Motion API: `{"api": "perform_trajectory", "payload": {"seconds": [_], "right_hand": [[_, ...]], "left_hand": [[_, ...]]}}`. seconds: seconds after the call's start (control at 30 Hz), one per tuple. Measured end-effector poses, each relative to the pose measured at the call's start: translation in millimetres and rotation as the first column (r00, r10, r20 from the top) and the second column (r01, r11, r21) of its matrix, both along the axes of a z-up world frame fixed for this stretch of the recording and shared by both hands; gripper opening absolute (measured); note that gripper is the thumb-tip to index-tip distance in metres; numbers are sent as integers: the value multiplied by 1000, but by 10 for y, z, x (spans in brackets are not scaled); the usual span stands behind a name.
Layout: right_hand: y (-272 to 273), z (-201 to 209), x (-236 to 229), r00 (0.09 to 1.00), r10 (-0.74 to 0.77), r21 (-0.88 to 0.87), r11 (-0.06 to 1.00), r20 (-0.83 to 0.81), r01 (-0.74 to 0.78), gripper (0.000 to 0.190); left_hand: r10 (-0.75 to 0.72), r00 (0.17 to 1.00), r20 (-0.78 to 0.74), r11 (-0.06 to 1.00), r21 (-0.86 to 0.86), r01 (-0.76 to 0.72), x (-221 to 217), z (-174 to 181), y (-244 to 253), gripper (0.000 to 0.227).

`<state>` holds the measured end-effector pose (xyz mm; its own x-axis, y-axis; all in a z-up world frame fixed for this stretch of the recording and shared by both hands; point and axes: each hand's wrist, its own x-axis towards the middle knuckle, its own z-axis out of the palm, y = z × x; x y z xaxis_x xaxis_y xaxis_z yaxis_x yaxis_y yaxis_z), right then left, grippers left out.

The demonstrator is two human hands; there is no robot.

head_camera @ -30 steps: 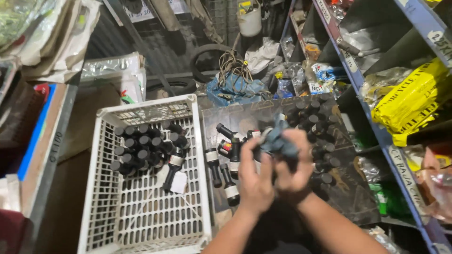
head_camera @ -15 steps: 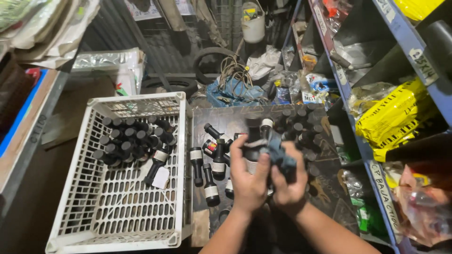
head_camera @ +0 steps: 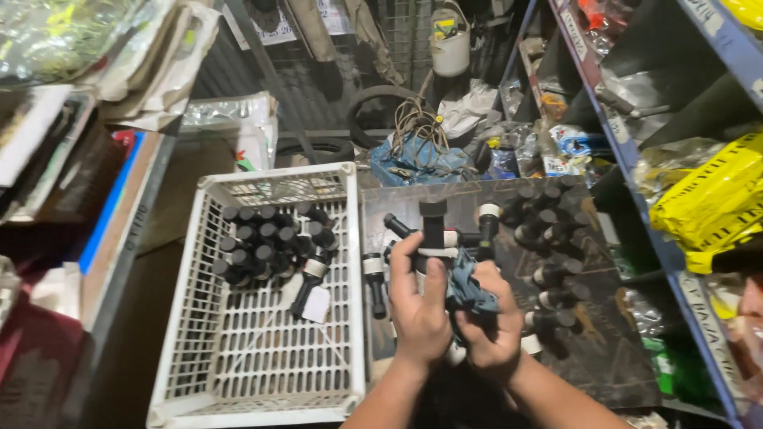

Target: The person wipes small black cylindrical objects with a blue cloth. They pick up the objects from a white plastic basket and a nearby surface, wipe them thoroughly, and place them back into the basket.

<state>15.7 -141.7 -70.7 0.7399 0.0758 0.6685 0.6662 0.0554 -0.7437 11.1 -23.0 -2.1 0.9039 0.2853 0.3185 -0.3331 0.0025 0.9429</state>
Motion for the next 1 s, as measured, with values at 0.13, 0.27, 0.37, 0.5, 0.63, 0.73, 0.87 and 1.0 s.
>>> {"api": "perform_trajectory", "payload": {"seconds": [0.13,0.27,0.37,0.5,0.63,0.73,0.87,1.0], "right_hand": [[136,56,119,970,-240,-62,970,-51,236,49],[293,221,93,969,-202,77,974,-140,214,44],[303,-21,-108,957,-252,2,967,-145,255,47],[220,-134,-110,988,-145,-35,989,-42,144,46],[42,134,13,978,-177,38,983,-109,182,39],[-144,238,65,921,-183,157,956,-343,249,48],[-366,548,155,969,-137,59,987,-203,152,39],[-542,617,183,950,-285,-77,958,-130,277,48]], "left_hand": [[-52,997,63,976,213,37,-36,119,195,49],[-198,980,-32,949,242,200,-42,148,272,62],[-190,982,2,967,172,186,-28,134,340,56],[-120,991,53,978,178,109,-14,195,345,57],[-117,992,48,960,260,101,-70,186,76,63],[-165,986,21,967,202,158,-110,229,-115,51],[-121,992,35,989,87,117,-72,181,-370,49],[-135,989,58,984,124,127,-26,205,-549,37]]}}
